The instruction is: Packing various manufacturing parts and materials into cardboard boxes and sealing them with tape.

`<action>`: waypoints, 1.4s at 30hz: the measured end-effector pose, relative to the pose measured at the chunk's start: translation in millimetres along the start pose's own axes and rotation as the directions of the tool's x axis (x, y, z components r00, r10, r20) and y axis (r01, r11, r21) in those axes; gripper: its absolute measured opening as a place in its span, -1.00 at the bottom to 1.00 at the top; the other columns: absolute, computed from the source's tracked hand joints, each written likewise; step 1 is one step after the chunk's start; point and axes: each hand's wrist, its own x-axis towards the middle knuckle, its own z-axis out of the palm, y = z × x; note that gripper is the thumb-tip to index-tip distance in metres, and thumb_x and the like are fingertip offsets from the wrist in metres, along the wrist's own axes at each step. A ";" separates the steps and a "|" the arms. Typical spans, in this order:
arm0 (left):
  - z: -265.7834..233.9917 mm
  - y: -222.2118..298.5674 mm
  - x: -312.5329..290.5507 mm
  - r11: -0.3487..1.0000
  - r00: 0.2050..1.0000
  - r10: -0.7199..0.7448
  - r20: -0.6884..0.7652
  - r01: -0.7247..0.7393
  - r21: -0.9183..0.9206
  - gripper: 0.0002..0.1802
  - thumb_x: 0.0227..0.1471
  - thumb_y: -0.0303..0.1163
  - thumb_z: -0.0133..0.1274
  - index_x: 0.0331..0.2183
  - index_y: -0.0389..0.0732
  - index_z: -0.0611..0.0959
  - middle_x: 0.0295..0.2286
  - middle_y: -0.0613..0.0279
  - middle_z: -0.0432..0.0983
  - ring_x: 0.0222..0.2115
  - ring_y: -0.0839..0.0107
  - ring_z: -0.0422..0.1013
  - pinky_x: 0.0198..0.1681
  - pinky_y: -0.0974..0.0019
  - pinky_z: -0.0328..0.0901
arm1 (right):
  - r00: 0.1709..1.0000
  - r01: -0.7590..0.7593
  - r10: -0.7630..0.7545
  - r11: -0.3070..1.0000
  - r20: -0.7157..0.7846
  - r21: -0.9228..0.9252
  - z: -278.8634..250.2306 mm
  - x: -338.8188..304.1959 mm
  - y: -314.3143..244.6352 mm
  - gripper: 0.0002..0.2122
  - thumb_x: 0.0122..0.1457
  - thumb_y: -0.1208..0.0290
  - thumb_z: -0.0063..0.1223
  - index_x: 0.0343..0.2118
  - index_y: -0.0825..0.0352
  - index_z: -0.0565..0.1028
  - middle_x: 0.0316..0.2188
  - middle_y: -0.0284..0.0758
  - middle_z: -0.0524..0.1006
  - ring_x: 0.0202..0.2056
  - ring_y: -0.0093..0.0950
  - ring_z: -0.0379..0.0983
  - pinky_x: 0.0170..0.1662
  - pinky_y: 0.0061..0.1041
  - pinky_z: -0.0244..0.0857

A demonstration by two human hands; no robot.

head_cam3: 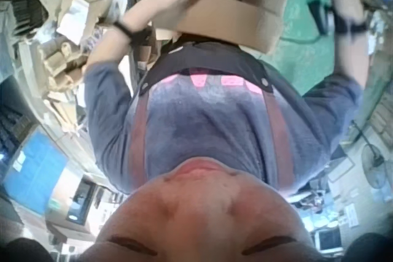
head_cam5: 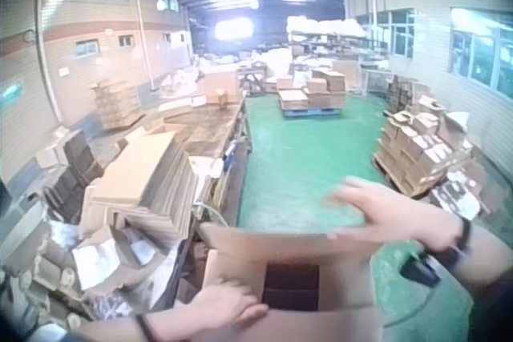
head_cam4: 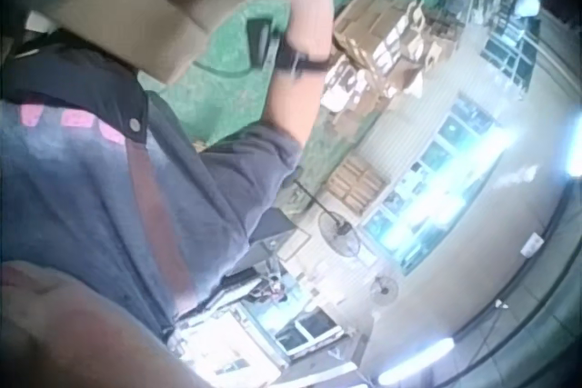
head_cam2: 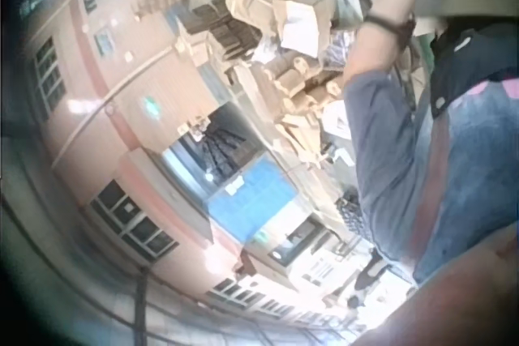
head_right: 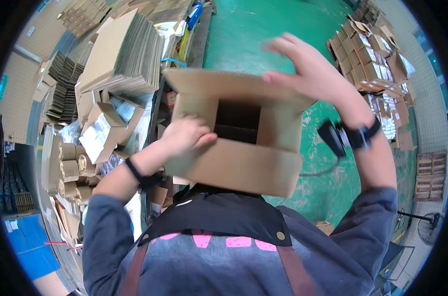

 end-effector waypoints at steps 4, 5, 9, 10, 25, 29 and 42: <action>18.2 2.6 -6.2 0.991 0.940 -0.128 -0.316 0.129 -0.019 -0.52 -0.19 0.11 0.19 -0.49 -0.10 0.47 -0.46 0.27 0.32 -0.31 0.23 0.29 -0.14 0.17 0.09 | 0.990 0.047 0.026 0.871 0.141 -0.490 39.5 14.5 13.1 -0.49 0.16 0.06 0.02 -0.03 0.42 0.31 -0.17 0.03 0.47 -0.17 0.00 0.42 -0.15 -0.16 0.32; 17.2 3.6 -17.2 0.956 0.895 -0.286 -0.344 0.290 -0.040 -0.44 -0.29 0.17 0.25 -0.49 -0.10 0.45 -0.46 0.27 0.29 -0.31 0.22 0.27 -0.13 0.16 0.05 | 0.992 0.125 -0.115 0.884 0.049 -0.451 49.1 3.7 20.7 -0.48 0.15 0.10 0.03 0.02 0.41 0.26 -0.11 0.00 0.45 -0.15 -0.01 0.42 -0.14 -0.16 0.34; 24.9 14.2 -39.2 0.976 0.701 -0.042 -0.712 0.182 0.122 -0.27 -0.43 0.25 0.33 -0.43 -0.09 0.37 -0.33 0.18 0.22 -0.22 0.18 0.19 -0.13 0.15 0.04 | 0.999 0.042 -0.043 0.873 0.009 -0.485 83.5 -38.2 5.7 -0.42 0.15 0.12 0.01 0.13 0.38 0.17 0.09 -0.07 0.31 -0.09 -0.06 0.40 -0.07 -0.16 0.33; 27.3 9.6 -42.0 0.980 0.606 0.021 -0.795 0.146 0.137 -0.20 -0.44 0.25 0.36 -0.35 -0.11 0.34 -0.24 0.11 0.19 -0.16 0.10 0.18 -0.06 0.09 0.05 | 0.982 -0.080 0.151 0.881 0.116 -0.466 92.9 -44.2 -3.2 -0.39 0.17 0.11 -0.02 0.18 0.36 0.13 0.19 -0.10 0.23 0.02 -0.08 0.36 0.02 -0.13 0.29; 36.7 -22.4 -66.1 0.161 0.747 -0.625 0.224 0.405 -0.900 0.07 0.04 0.12 0.08 0.25 -0.39 -0.05 0.04 -0.18 0.31 -0.02 0.26 0.36 0.07 0.28 0.21 | 0.923 -0.079 -0.015 0.970 -0.384 -0.228 133.9 -87.8 84.7 -0.52 0.26 0.32 -0.18 0.22 0.39 0.17 0.29 -0.06 0.05 0.34 -0.17 -0.17 0.30 -0.01 -0.37; 58.1 -20.3 -82.5 0.301 0.692 -0.705 0.155 0.490 -0.818 0.13 -0.02 0.12 0.14 0.25 -0.39 -0.05 0.08 -0.17 0.28 -0.03 0.27 0.39 0.06 0.32 0.22 | 0.979 -0.199 0.099 0.670 -0.180 -0.715 139.0 -66.9 77.1 -0.52 0.28 0.33 -0.32 0.24 0.39 0.14 0.31 -0.08 0.00 0.35 -0.16 -0.21 0.31 0.00 -0.55; 70.6 -20.9 -68.9 0.357 0.676 -0.737 0.012 0.403 -0.843 0.15 -0.17 0.12 0.22 0.19 -0.43 0.06 0.08 -0.28 0.23 0.08 -0.07 0.25 0.15 0.15 0.15 | 0.973 0.218 -0.191 0.591 0.128 -0.777 129.0 -42.3 88.5 -0.48 0.25 0.40 -0.32 0.25 0.49 0.01 0.28 0.03 -0.03 0.29 -0.06 -0.10 0.30 -0.12 -0.21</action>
